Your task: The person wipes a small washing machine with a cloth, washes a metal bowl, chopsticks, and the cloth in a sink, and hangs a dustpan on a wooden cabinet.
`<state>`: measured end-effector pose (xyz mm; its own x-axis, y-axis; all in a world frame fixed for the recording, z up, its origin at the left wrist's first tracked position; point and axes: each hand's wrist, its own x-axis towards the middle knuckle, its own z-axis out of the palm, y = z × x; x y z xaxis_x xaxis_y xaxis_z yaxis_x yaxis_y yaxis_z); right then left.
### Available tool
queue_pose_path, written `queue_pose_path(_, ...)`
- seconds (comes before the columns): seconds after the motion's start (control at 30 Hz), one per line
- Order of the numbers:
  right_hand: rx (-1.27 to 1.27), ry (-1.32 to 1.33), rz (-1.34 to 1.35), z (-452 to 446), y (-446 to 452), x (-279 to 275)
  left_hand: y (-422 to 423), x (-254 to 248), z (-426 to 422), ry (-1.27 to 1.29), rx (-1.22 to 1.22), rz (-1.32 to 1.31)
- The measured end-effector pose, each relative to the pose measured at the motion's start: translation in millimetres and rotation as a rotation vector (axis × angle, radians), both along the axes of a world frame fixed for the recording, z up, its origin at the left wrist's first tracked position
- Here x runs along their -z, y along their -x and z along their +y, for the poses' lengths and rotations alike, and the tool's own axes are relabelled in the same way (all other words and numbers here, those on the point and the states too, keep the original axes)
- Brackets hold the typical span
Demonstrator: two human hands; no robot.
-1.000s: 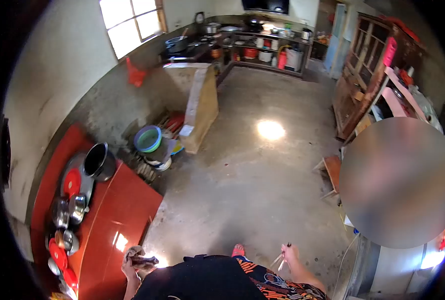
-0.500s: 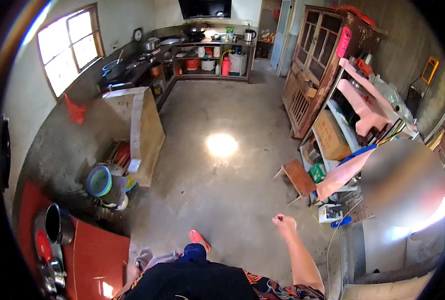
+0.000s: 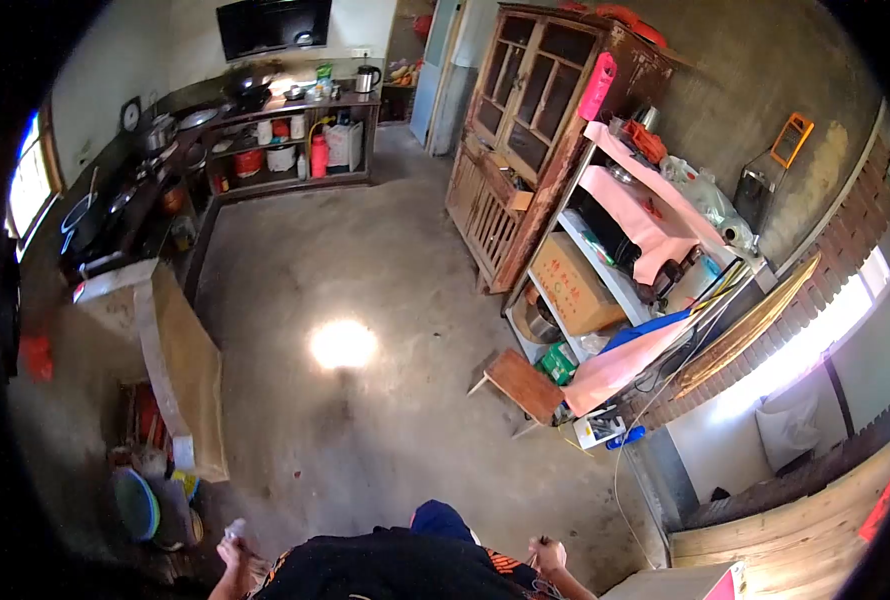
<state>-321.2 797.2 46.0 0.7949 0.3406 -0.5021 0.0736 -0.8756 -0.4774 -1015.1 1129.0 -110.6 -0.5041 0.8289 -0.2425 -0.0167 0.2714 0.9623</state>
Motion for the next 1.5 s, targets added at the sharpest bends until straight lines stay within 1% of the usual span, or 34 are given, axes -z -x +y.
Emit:
queue_pose_path(0.03,-0.307,-0.277,-0.194,-14.4,-5.2,28.7,-0.9,-23.8,32.9,0.151,0.076,0.054)
queue_pose_path(0.07,0.043,-0.360,0.088,4.4,-4.5,19.6,-6.9,-40.4,64.7,0.199,0.102,0.085)
queue_pose_path(0.1,0.394,-0.433,0.373,33.5,2.0,-5.6,-15.6,-49.2,93.8,0.226,0.132,0.096)
queue_pose_path(0.13,0.263,-0.480,0.283,40.9,-11.9,18.0,-23.7,-55.8,122.2,0.252,0.163,0.107)
queue_pose_path(0.17,0.130,-0.524,0.193,31.8,-36.5,70.4,-25.4,-43.9,144.4,0.258,0.195,0.097)
queue_pose_path(0.2,0.030,-0.419,0.119,46.8,-52.6,81.2,-32.2,-43.9,170.0,0.259,0.228,0.090)
queue_pose_path(0.23,-0.069,-0.312,0.039,62.2,-68.6,91.1,-57.3,-60.6,182.1,0.194,0.223,-0.176)
queue_pose_path(0.27,-0.163,-0.208,-0.043,77.7,-84.2,100.2,-86.5,-71.2,198.4,0.123,0.304,-0.119)
queue_pose_path(0.3,-0.247,-0.156,-0.192,86.0,-118.2,156.3,-112.1,-83.9,210.7,0.059,0.382,-0.056)
queue_pose_path(0.33,-0.070,-0.315,0.047,110.3,-151.4,186.4,-133.0,-97.3,219.1,0.102,0.409,0.013)
queue_pose_path(0.37,0.222,-0.395,0.376,150.7,-163.3,145.7,-148.3,-107.6,227.1,0.160,0.412,0.054)
queue_pose_path(0.4,0.579,-0.442,0.631,201.2,-169.7,84.3,-168.1,-113.4,236.2,0.208,0.419,0.090)
queue_pose_path(0.43,0.508,-0.471,0.629,239.2,-193.3,52.8,-188.4,-122.6,243.8,0.248,0.431,0.121)
queue_pose_path(0.47,0.441,-0.494,0.629,259.9,-208.6,36.6,-202.0,-129.6,250.0,0.288,0.435,0.153)
queue_pose_path(0.57,-0.329,-0.148,-0.292,316.9,-277.8,27.3,-250.7,-138.1,272.6,0.367,0.465,0.205)
queue_pose_path(0.63,-0.272,-0.239,-0.384,371.8,-317.5,-8.9,-283.0,-142.0,290.4,0.404,0.490,0.232)
queue_pose_path(0.67,-0.080,-0.528,-0.036,401.4,-338.9,-37.1,-300.6,-142.5,300.1,0.422,0.507,0.246)
queue_pose_path(0.7,0.121,-0.802,0.316,431.6,-360.4,-77.1,-316.5,-143.5,310.7,0.437,0.527,0.254)
queue_pose_path(0.73,0.155,-0.818,0.277,462.6,-367.7,-143.2,-332.4,-142.7,322.7,0.454,0.546,0.263)
queue_pose_path(0.77,0.143,-0.913,0.178,493.3,-380.8,-188.2,-348.1,-141.8,337.0,0.463,0.565,0.274)
queue_pose_path(0.8,0.064,-1.055,0.021,523.3,-393.6,-231.8,-363.4,-139.5,350.3,0.483,0.587,0.280)
queue_pose_path(0.83,0.088,-1.100,0.055,551.2,-417.0,-263.1,-376.8,-137.7,363.8,0.500,0.601,0.291)
queue_pose_path(0.87,0.085,-1.144,0.051,577.5,-452.4,-280.7,-389.6,-132.9,381.4,0.509,0.620,0.295)
queue_pose_path(0.9,0.015,-1.181,-0.073,605.6,-453.2,-342.0,-403.6,-128.9,398.6,0.516,0.643,0.301)
queue_pose_path(0.93,-0.081,-1.165,-0.182,632.9,-475.0,-380.1,-418.5,-122.4,419.1,0.522,0.660,0.305)
queue_pose_path(0.97,-0.048,-1.185,-0.228,656.4,-471.8,-429.1,-431.7,-116.0,440.3,0.526,0.680,0.309)
queue_pose_path(1.03,-0.100,-1.218,-0.499,702.7,-504.4,-506.2,-460.6,-109.7,491.6,0.520,0.723,0.310)
queue_pose_path(1.17,-0.049,-1.234,-0.686,775.3,-559.6,-650.0,-519.9,-98.1,588.5,0.491,0.807,0.301)
queue_pose_path(1.2,-0.015,-1.245,-0.784,789.8,-576.8,-683.4,-534.7,-97.5,611.0,0.467,0.826,0.294)
queue_pose_path(1.23,0.020,-1.255,-0.874,804.3,-590.6,-708.5,-545.6,-97.3,633.0,0.440,0.838,0.281)
queue_pose_path(1.3,0.081,-1.344,-0.925,832.5,-605.1,-745.7,-571.7,-101.4,672.2,0.379,0.858,0.244)
queue_pose_path(1.4,0.109,-1.314,-1.069,870.7,-620.7,-775.9,-617.4,-119.5,723.9,0.299,0.885,0.171)
queue_pose_path(1.5,0.094,-1.015,-1.360,897.4,-651.0,-799.0,-658.4,-140.3,758.2,0.254,0.914,0.128)
